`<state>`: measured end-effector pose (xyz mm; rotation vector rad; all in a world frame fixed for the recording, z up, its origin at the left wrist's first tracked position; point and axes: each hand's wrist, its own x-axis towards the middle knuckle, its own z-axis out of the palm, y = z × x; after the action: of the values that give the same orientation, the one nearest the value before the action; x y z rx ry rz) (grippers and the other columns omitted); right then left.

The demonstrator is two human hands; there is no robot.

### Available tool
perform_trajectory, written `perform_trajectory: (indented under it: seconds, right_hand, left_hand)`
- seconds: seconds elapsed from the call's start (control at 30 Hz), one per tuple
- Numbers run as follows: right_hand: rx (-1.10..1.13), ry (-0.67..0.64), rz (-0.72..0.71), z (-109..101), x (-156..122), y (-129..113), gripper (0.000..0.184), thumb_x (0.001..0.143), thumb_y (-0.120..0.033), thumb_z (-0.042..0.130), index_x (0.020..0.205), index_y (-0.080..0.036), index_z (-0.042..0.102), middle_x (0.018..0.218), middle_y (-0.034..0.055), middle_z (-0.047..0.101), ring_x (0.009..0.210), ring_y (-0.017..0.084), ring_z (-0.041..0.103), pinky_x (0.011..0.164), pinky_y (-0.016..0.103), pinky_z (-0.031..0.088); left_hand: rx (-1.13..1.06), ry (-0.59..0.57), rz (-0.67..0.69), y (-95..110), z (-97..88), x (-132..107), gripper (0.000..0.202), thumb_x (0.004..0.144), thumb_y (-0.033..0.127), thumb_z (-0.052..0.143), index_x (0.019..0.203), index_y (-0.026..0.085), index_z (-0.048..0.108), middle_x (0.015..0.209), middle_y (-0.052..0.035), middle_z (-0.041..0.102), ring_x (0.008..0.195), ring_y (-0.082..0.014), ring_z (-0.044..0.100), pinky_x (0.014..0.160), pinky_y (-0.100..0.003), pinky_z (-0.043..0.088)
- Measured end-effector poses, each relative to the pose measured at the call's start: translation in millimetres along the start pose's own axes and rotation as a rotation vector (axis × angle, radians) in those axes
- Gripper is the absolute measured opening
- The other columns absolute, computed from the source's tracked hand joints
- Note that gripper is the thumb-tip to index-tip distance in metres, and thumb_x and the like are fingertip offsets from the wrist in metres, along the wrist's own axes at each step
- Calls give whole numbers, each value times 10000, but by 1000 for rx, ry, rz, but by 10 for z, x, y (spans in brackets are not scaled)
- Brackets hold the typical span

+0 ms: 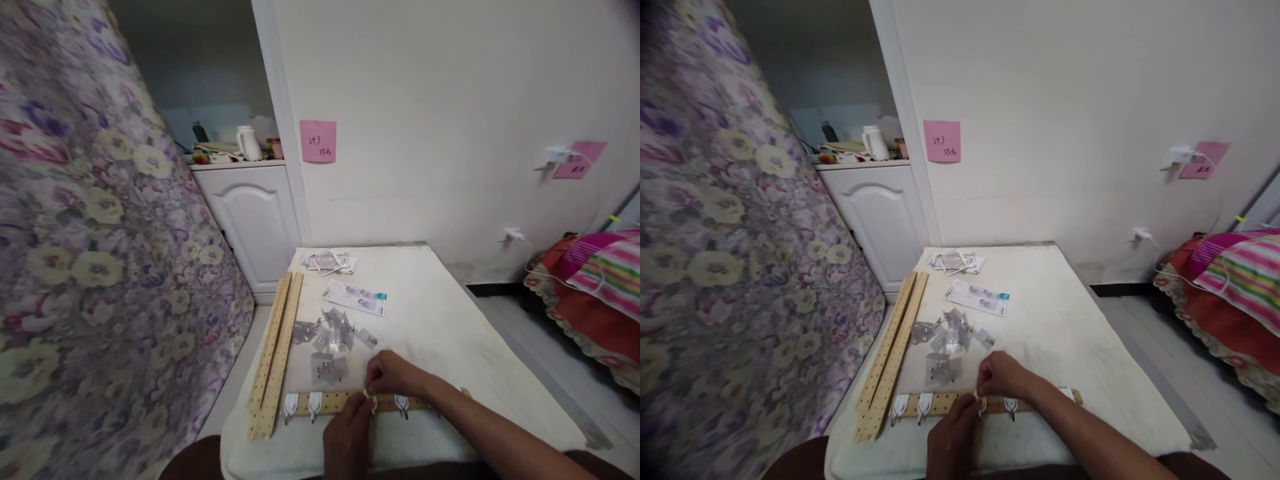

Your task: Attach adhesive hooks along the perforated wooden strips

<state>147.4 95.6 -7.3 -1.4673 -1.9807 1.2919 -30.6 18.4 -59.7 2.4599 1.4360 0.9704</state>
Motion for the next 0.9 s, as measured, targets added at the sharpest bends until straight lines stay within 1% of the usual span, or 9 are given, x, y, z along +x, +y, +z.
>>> perform_trajectory:
  seconds: [0.1, 0.23, 0.37, 0.57, 0.67, 0.8, 0.9]
  right_hand:
    - [33, -35, 11, -23, 31, -14, 125, 560, -177, 713, 680, -171, 746, 573, -24, 683, 536, 103, 554, 516, 187, 405]
    - [64, -61, 14, -28, 65, -21, 116, 553, -167, 715, 665, -169, 742, 554, -33, 668, 518, 93, 542, 510, 183, 402]
    - [74, -63, 10, -18, 80, -19, 109, 543, -162, 717, 650, -165, 736, 540, -37, 655, 519, 94, 542, 506, 183, 399]
    - [79, -63, 11, 3, 98, 4, 108, 550, -148, 707, 652, -169, 732, 544, -40, 657, 533, 99, 556, 524, 187, 407]
    - [83, -63, 6, 5, 84, 7, 99, 560, -165, 712, 657, -168, 732, 546, -40, 653, 524, 94, 540, 514, 185, 396]
    - [97, -66, -6, -2, 50, -11, 96, 574, -181, 713, 667, -165, 729, 565, -33, 652, 538, 98, 538, 519, 187, 395]
    - [109, -69, -6, -4, 41, -24, 91, 573, -182, 716, 661, -161, 721, 559, -36, 637, 536, 94, 528, 517, 185, 390]
  left_hand:
    - [-4, 19, 0, 26, -34, 23, 321, 878, 148, 421, 1062, 283, 648, 1053, -26, 713, 833, -127, 694, 660, -173, 531]
    - [-9, 43, 40, 32, -44, 40, 295, 896, 196, 411, 1049, 265, 654, 1027, -41, 716, 820, -138, 698, 655, -182, 538]
    - [-22, 51, 43, 3, 3, 29, 307, 915, 217, 387, 1073, 274, 645, 1050, -47, 710, 837, -133, 696, 662, -177, 537]
    - [-3, 155, 83, -48, 88, 3, 349, 945, 267, 328, 1025, 261, 668, 972, -49, 724, 799, -127, 697, 642, -167, 535]
    - [-8, 154, 89, -54, 95, -8, 350, 949, 279, 327, 1038, 262, 665, 999, -52, 720, 796, -122, 694, 652, -165, 533]
    - [-10, 140, 76, -31, 63, -5, 331, 946, 263, 347, 1058, 272, 659, 1031, -45, 716, 839, -118, 691, 676, -155, 530]
    - [-20, 140, 64, -6, 33, 8, 325, 946, 268, 352, 1028, 269, 667, 1023, -39, 719, 854, -117, 691, 691, -156, 534]
